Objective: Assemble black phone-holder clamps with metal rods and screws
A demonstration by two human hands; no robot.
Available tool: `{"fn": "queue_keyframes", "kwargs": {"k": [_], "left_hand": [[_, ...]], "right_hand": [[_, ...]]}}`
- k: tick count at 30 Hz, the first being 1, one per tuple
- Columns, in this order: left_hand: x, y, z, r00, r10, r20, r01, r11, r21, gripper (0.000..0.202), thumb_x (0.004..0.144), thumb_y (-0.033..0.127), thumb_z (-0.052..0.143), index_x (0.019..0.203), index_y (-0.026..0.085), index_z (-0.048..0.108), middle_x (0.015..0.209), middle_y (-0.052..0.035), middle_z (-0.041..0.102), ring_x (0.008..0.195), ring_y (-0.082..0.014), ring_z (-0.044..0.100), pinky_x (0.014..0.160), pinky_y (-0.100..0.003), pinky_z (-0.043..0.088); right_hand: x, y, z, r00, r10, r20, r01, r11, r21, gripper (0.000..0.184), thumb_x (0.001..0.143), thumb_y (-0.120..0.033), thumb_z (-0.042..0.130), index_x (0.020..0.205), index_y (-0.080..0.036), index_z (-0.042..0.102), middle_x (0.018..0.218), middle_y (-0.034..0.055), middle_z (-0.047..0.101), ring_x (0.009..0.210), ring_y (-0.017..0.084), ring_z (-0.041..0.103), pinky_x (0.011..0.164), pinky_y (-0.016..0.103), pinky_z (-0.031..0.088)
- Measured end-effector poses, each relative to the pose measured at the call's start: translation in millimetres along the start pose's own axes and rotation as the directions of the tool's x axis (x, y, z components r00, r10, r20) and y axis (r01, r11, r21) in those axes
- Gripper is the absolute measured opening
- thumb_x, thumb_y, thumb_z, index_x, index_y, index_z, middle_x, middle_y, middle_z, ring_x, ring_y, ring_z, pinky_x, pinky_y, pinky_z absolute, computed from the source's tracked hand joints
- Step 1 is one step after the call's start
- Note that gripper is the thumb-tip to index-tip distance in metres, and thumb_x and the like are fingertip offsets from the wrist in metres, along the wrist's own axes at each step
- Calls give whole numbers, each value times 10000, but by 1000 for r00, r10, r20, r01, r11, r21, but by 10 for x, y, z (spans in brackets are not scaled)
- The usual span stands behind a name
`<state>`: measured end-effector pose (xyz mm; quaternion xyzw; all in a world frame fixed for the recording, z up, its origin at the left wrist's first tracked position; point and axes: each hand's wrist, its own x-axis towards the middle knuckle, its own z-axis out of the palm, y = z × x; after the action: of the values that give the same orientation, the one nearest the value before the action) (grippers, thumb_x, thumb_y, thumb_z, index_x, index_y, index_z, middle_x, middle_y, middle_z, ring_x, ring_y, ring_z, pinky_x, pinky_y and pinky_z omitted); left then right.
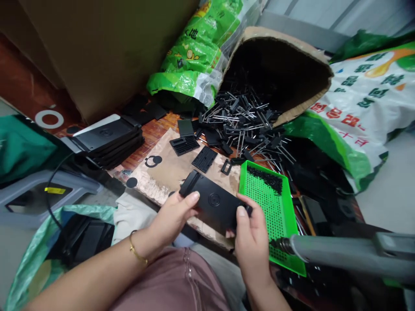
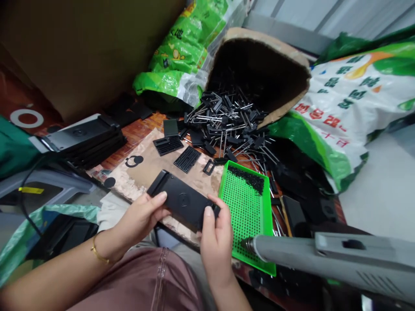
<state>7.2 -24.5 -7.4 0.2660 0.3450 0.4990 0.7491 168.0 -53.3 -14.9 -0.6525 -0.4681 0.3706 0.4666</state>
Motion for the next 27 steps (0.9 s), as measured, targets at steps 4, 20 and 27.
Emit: {"fn": "queue_keyframes", "kwargs": {"k": [4, 20, 27], "left_hand": [[41, 70, 106, 999, -18, 26, 23, 982, -189, 340, 781, 346, 669, 1031, 116, 649, 977, -131, 705, 912, -236, 661, 755, -318, 521], [-211, -47, -20, 828, -467, 309, 503, 863, -44, 304, 674, 343, 755, 880, 129, 691, 813, -80, 709, 709, -196, 681, 722, -320, 528], [-182, 21, -14, 820, -493, 289, 380, 849, 368, 212, 797, 342, 639, 858, 142, 670, 820, -72, 685, 727, -180, 650, 695, -299, 509]], "right_hand": [[-206, -14, -28, 896, -23, 444, 9, 999, 34, 355, 901, -403, 470, 1218, -244, 490, 933, 63, 663, 567, 163, 614, 511, 290, 549], [317, -482, -9, 590, -459, 664, 719, 674, -173, 318, 940, -280, 452, 1156, -128, 628, 884, 77, 654, 828, 174, 615, 696, 295, 511], [338, -479, -141, 668, -522, 530, 701, 680, -213, 253, 927, -244, 492, 1103, -177, 662, 886, 60, 660, 819, 160, 623, 698, 281, 508]]}}
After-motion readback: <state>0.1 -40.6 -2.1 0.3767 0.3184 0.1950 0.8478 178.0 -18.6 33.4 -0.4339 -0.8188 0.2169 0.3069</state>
